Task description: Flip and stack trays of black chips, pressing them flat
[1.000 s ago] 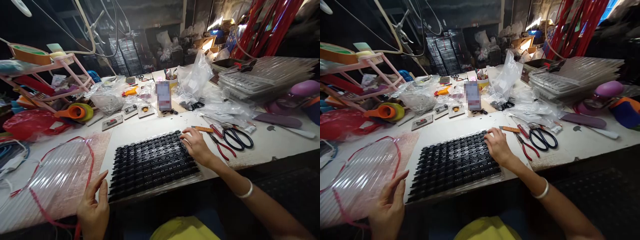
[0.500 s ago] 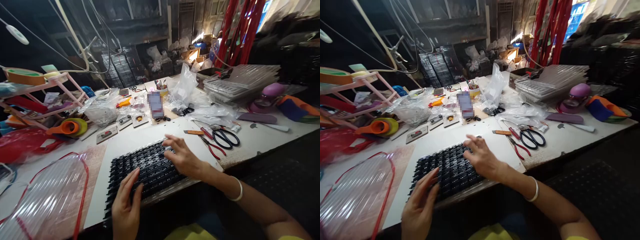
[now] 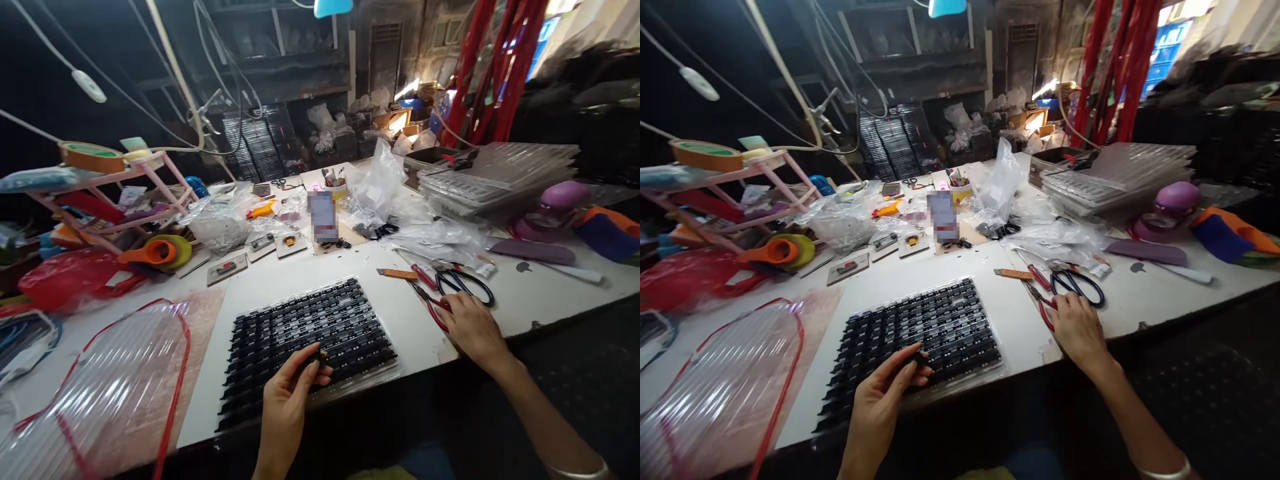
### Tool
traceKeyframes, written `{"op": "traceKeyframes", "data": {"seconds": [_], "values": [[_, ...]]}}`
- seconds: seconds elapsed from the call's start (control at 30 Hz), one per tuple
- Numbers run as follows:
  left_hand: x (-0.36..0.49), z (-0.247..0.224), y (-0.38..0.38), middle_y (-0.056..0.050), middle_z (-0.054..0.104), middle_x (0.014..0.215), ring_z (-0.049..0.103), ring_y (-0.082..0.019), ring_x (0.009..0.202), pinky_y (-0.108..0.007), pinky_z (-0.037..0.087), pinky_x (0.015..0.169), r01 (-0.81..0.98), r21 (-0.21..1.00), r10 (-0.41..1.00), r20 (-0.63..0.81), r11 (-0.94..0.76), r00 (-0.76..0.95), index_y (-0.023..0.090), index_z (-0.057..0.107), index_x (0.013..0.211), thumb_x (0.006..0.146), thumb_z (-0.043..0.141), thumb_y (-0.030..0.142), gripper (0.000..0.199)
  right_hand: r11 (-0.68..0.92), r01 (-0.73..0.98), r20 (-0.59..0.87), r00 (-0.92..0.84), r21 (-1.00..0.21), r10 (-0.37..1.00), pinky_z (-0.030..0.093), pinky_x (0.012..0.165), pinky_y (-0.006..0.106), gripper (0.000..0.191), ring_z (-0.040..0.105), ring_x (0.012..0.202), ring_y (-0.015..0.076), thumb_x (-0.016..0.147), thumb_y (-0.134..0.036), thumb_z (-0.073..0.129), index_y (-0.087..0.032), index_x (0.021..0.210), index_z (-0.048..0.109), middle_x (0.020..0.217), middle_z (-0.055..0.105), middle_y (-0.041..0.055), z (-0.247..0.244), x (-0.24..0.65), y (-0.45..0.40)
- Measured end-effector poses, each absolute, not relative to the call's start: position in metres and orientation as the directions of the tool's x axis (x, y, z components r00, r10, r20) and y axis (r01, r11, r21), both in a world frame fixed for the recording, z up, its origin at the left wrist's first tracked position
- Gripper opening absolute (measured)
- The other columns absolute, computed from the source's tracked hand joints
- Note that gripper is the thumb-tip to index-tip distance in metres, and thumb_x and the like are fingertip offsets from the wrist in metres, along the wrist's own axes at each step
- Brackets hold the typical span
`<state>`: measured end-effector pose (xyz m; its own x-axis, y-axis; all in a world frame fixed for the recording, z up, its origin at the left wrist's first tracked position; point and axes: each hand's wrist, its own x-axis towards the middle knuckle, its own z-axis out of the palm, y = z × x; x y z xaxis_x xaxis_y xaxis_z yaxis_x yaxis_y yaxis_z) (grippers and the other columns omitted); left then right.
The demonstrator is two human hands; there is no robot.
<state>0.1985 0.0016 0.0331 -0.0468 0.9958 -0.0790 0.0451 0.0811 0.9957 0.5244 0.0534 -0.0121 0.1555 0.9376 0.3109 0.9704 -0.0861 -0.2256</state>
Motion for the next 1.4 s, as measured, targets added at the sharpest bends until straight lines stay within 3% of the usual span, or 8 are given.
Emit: {"op": "traceKeyframes", "data": {"seconds": [0.3,0.4,0.47,0.53,0.63,0.8,1.0,1.4], "values": [[0.199,0.033,0.001,-0.006,0.069,0.103,0.067,-0.019,0.081,-0.029,0.057,0.073,0.004,0.999,0.99,0.042,-0.041,-0.134,0.02,0.067,0.107,0.079,0.066,0.031,0.03,-0.22,0.942,0.093,0.25,-0.254,0.964,0.04,0.053,0.037,0.019,0.055,0.06,0.0281,0.08,-0.03,0.044,-0.019,0.082,0.059,0.063,0.059,0.0078,-0.01,0.544,0.062],[0.194,0.03,0.002,-0.006,0.07,0.102,0.068,-0.019,0.082,-0.03,0.057,0.075,-0.033,0.999,0.983,0.03,-0.036,-0.179,0.02,0.065,0.107,0.079,0.066,0.029,0.03,-0.239,0.794,0.037,0.312,-0.56,0.949,0.042,0.056,0.036,0.025,0.057,0.061,0.0254,0.081,-0.041,0.048,-0.022,0.072,0.062,0.064,0.061,0.0061,0.002,0.542,0.042],[0.194,0.031,0.003,-0.006,0.07,0.1,0.068,-0.019,0.082,-0.031,0.057,0.076,-0.057,0.998,0.981,0.016,-0.028,-0.195,0.018,0.065,0.102,0.078,0.067,0.028,0.026,-0.158,0.505,0.028,0.342,-0.849,0.939,0.044,0.057,0.034,0.025,0.056,0.064,0.0222,0.076,-0.047,0.058,-0.023,0.072,0.065,0.076,0.064,0.0063,0.012,0.527,0.022],[0.198,0.033,0.004,-0.007,0.07,0.1,0.068,-0.02,0.082,-0.032,0.057,0.078,-0.084,0.996,0.981,0.007,-0.024,-0.194,0.016,0.066,0.098,0.077,0.068,0.027,0.024,-0.066,0.107,-0.034,0.279,-0.992,0.96,0.044,0.052,0.03,0.024,0.052,0.056,0.0166,0.072,-0.044,0.068,-0.022,0.082,0.068,0.089,0.066,0.0076,0.021,0.498,0.002],[0.205,0.035,0.003,-0.007,0.07,0.101,0.068,-0.021,0.085,-0.033,0.056,0.081,-0.124,0.992,0.983,-0.01,-0.013,-0.181,0.016,0.066,0.096,0.076,0.068,0.028,0.023,-0.284,-0.316,-0.261,-0.115,-0.905,0.958,0.036,0.038,0.025,0.028,0.042,0.042,0.0099,0.077,-0.037,0.066,-0.015,0.095,0.07,0.088,0.068,0.014,0.03,0.442,-0.024],[0.21,0.033,-0.001,-0.007,0.071,0.098,0.068,-0.02,0.085,-0.032,0.056,0.081,-0.16,0.987,0.981,-0.042,0.011,-0.19,0.015,0.064,0.093,0.075,0.069,0.026,0.022,-0.585,-0.455,-0.232,-0.62,-0.672,0.749,0.029,0.036,0.015,0.033,0.044,0.041,0.0049,0.091,-0.036,0.048,-0.009,0.084,0.065,0.073,0.064,0.0117,0.033,0.371,-0.045],[0.208,0.034,-0.005,-0.006,0.07,0.099,0.068,-0.019,0.087,-0.029,0.054,0.08,-0.106,0.994,0.981,-0.028,0.007,-0.19,0.016,0.064,0.093,0.077,0.067,0.024,0.018,-0.592,-0.543,-0.162,-0.641,-0.596,0.751,0.034,0.034,0.014,0.027,0.063,0.058,0.0158,0.095,-0.031,0.042,-0.014,0.074,0.048,0.084,0.065,0.0156,0.031,0.356,-0.048],[0.211,0.031,-0.005,-0.007,0.069,0.103,0.068,-0.02,0.09,-0.03,0.054,0.083,-0.109,0.993,0.982,0.011,-0.032,-0.186,0.016,0.065,0.095,0.079,0.065,0.022,0.017,-0.613,-0.545,-0.167,-0.655,-0.572,0.737,0.038,0.033,0.014,0.029,0.065,0.056,0.0171,0.096,-0.027,0.038,-0.013,0.074,0.049,0.079,0.065,0.0133,0.027,0.356,-0.049]]}}
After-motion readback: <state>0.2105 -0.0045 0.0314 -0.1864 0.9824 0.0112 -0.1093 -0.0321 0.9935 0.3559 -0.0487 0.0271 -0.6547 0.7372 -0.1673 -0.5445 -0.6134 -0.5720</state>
